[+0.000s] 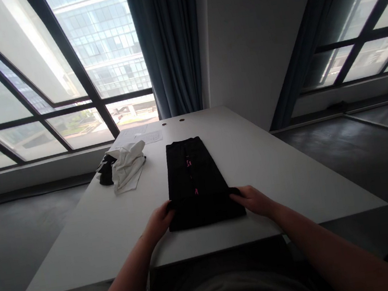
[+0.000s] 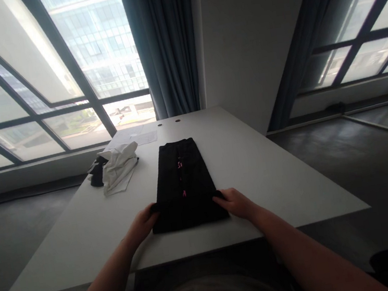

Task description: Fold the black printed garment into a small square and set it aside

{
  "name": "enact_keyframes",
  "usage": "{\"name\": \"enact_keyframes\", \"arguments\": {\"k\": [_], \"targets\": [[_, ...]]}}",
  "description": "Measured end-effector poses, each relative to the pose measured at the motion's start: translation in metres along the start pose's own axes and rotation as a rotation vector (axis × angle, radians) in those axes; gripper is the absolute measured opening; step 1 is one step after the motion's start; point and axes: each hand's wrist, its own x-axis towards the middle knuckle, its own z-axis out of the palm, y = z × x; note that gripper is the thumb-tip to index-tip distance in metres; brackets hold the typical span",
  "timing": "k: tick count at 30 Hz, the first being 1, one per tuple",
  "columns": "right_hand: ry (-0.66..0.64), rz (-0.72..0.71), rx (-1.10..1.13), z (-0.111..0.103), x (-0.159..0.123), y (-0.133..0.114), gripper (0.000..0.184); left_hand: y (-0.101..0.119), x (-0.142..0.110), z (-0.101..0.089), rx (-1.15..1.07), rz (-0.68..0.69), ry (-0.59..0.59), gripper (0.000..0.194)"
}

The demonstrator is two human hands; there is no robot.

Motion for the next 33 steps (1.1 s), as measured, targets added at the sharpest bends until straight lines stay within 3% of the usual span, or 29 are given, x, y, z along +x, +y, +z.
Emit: {"name": "enact_keyframes", "arguments": {"k": [5, 10, 14, 17, 29, 33], "targets": [[0.067, 0.054, -0.115, -0.010, 0.060, 0.010, 0.033, -0.016, 0.052, -0.005, 0.082, -0.083, 0.025, 0.027], [0.135, 0.060, -0.296, -0.002, 0.097, 0.043, 0.025, -0.038, 0.086, -0.006, 0.246, -0.131, 0.054, 0.022], [0.223, -0.018, -0.395, 0.011, 0.100, 0.070, 0.019, -0.048, 0.091, 0.000, 0.431, -0.159, 0.086, 0.020], [0.249, -0.040, -0.367, 0.015, 0.098, 0.078, 0.021, -0.043, 0.091, 0.003, 0.514, -0.224, 0.092, 0.021], [0.331, 0.043, -0.274, 0.013, 0.098, 0.075, 0.018, -0.018, 0.091, 0.009, 0.650, -0.452, 0.042, 0.025], [0.333, 0.031, -0.311, 0.015, 0.098, 0.075, 0.014, -0.015, 0.089, 0.011, 0.604, -0.498, 0.090, 0.023]]}}
